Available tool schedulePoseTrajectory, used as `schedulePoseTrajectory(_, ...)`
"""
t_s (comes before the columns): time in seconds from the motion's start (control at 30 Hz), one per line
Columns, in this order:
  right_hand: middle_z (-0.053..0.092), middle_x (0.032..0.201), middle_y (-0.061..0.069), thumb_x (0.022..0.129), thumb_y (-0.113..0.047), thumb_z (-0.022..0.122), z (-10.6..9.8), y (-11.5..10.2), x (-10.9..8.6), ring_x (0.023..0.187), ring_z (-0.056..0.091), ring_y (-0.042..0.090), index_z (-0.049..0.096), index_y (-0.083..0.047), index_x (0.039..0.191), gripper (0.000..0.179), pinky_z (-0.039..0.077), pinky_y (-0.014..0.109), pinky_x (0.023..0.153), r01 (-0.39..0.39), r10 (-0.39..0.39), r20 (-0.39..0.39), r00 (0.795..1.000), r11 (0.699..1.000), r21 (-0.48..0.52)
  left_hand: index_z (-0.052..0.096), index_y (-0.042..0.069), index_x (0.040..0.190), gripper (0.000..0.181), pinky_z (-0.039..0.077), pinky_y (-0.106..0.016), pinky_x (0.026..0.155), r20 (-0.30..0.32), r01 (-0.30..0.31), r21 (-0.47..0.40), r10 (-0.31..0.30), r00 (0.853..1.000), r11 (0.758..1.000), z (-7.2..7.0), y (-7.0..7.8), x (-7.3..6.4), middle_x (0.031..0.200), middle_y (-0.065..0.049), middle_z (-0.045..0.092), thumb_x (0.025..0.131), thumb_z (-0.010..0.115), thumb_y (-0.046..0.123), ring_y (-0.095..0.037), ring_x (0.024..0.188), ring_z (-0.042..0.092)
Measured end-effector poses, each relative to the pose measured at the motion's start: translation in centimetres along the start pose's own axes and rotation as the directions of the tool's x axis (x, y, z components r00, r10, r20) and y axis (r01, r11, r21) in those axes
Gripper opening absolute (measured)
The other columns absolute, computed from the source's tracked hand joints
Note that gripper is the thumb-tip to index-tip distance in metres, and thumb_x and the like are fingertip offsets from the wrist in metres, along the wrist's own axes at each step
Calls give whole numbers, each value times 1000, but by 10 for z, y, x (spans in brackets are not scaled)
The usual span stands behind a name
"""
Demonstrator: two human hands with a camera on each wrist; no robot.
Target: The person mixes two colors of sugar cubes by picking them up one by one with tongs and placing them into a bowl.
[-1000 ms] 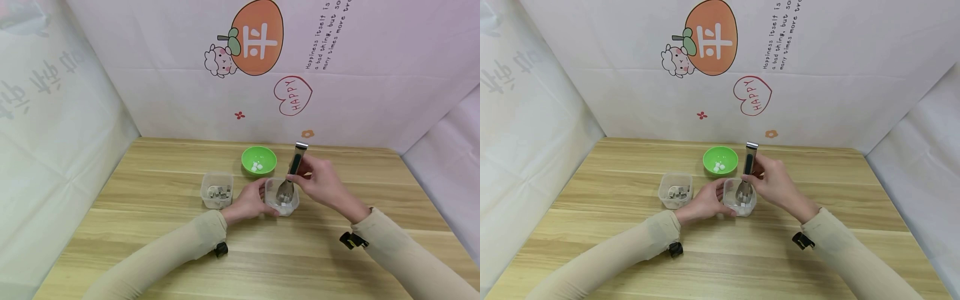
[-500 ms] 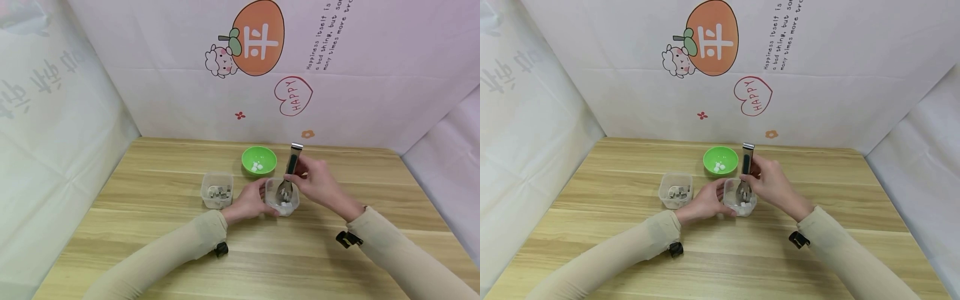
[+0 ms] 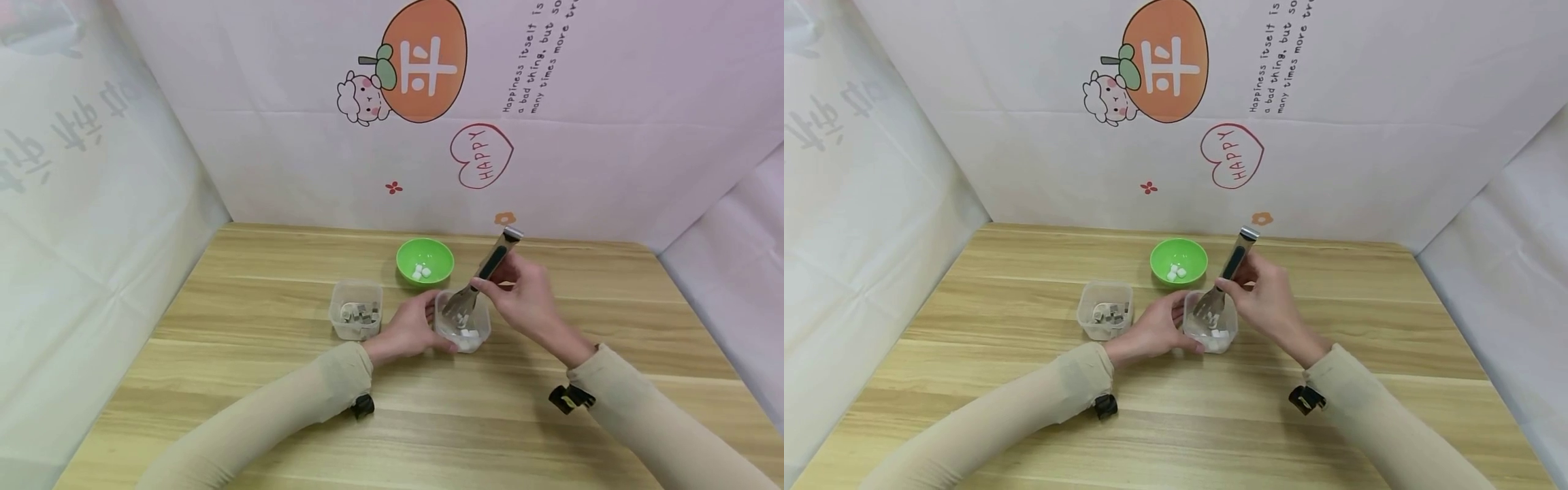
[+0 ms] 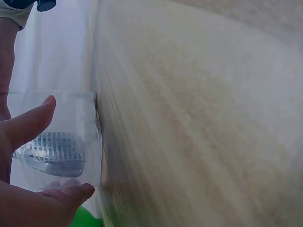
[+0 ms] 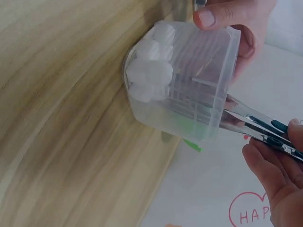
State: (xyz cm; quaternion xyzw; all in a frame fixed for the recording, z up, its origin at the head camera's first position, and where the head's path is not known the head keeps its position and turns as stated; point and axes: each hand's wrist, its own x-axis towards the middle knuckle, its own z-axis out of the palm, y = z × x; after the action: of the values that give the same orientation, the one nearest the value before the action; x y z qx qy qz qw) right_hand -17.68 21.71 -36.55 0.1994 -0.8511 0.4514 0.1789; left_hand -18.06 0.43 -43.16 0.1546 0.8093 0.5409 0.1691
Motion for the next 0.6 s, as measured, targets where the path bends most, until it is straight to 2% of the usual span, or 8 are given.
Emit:
schedulePoseTrajectory(0.07, 75, 85, 11, 88, 3, 84, -3, 1, -1, 75, 73, 21, 67, 1, 97, 19, 61, 15, 68, -6, 5, -13, 1000, 1000, -13, 43, 6, 158, 108, 45, -33, 116, 1, 1, 0, -1, 1000, 1000, 0, 1, 0, 152, -10, 57, 66, 101, 7, -24, 138, 55)
schedulePoseTrajectory(0.23, 75, 85, 10, 88, 5, 83, -9, 4, -2, 74, 72, 15, 66, -1, 98, 21, 62, 19, 66, -11, 11, -6, 1000, 999, -36, 42, 6, 159, 110, 45, -34, 116, -1, 21, 1, -21, 1000, 1000, 0, 3, -1, 154, -12, 55, 66, 101, 8, -26, 139, 54)
schedulePoseTrajectory(0.4, 75, 85, 8, 88, 6, 82, -10, 8, -5, 74, 72, 16, 66, -2, 100, 22, 62, 19, 65, -23, 24, 18, 1000, 999, -47, 42, 6, 159, 110, 44, -34, 117, -5, 33, 1, -33, 999, 999, 1, 4, -1, 156, -10, 53, 66, 101, 8, -26, 141, 53)
schedulePoseTrajectory(0.6, 75, 84, 8, 88, 6, 82, -9, 10, -8, 72, 72, 17, 67, -2, 100, 20, 62, 19, 63, -26, 27, 5, 1000, 998, -52, 43, 6, 158, 109, 44, -35, 117, -4, 33, -15, -33, 999, 999, 2, 4, -1, 156, -9, 53, 65, 101, 6, -26, 141, 52)
